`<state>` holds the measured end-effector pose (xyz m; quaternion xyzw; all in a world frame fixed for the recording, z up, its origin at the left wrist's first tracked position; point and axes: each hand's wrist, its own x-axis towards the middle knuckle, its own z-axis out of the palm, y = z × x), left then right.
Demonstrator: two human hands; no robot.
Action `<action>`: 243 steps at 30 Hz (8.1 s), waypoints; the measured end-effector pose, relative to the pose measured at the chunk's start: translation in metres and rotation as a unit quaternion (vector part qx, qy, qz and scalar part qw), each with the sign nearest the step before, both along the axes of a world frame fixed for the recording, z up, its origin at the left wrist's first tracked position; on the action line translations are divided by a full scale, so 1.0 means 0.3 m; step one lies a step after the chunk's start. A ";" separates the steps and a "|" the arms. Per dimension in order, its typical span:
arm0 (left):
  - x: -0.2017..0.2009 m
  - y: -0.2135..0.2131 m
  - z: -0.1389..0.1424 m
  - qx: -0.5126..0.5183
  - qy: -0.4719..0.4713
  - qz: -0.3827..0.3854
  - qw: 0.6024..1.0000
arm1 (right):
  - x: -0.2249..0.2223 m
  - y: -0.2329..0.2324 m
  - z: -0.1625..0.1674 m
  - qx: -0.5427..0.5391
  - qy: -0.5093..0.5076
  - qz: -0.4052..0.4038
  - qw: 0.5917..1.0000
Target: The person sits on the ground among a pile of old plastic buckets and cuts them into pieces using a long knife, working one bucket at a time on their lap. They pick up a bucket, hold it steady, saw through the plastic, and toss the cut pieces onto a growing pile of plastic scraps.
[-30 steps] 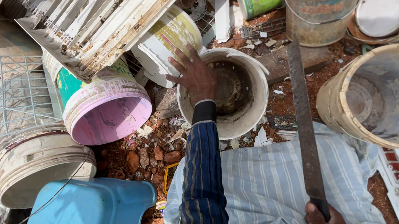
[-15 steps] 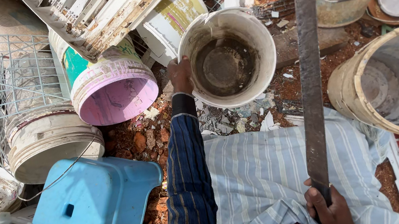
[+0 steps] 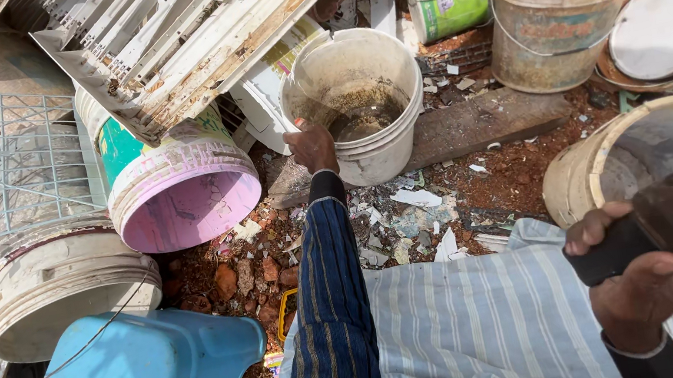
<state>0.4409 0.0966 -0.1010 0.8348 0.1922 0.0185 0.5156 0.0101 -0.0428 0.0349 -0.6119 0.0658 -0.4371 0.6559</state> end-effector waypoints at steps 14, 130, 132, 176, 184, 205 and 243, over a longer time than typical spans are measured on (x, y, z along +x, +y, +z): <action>-0.044 0.086 -0.020 -0.321 -0.001 -0.099 0.942 | 0.128 0.050 -0.677 0.019 0.636 0.134 0.760; -0.221 -0.387 -0.102 0.315 -0.218 -0.499 0.778 | -0.161 -0.267 0.126 -0.427 0.226 -0.363 0.797; -0.236 -0.375 -0.084 0.318 -0.200 -0.507 0.776 | -0.092 -0.196 -0.088 -0.415 0.196 -0.439 0.772; -0.096 -0.713 -0.192 0.408 -0.304 -0.312 0.802 | -0.223 0.012 -0.652 0.155 0.636 0.012 0.756; -0.067 -0.711 -0.245 0.379 -0.319 -0.305 0.813 | -0.181 0.036 -0.395 0.033 0.268 -0.094 0.958; -0.077 -0.681 -0.276 0.355 -0.310 -0.303 0.828 | -0.243 0.077 -0.640 0.186 0.572 -0.052 0.797; -0.280 -0.320 -0.276 0.240 -0.317 -0.401 0.825 | -0.258 0.009 -0.460 0.184 0.474 0.017 0.861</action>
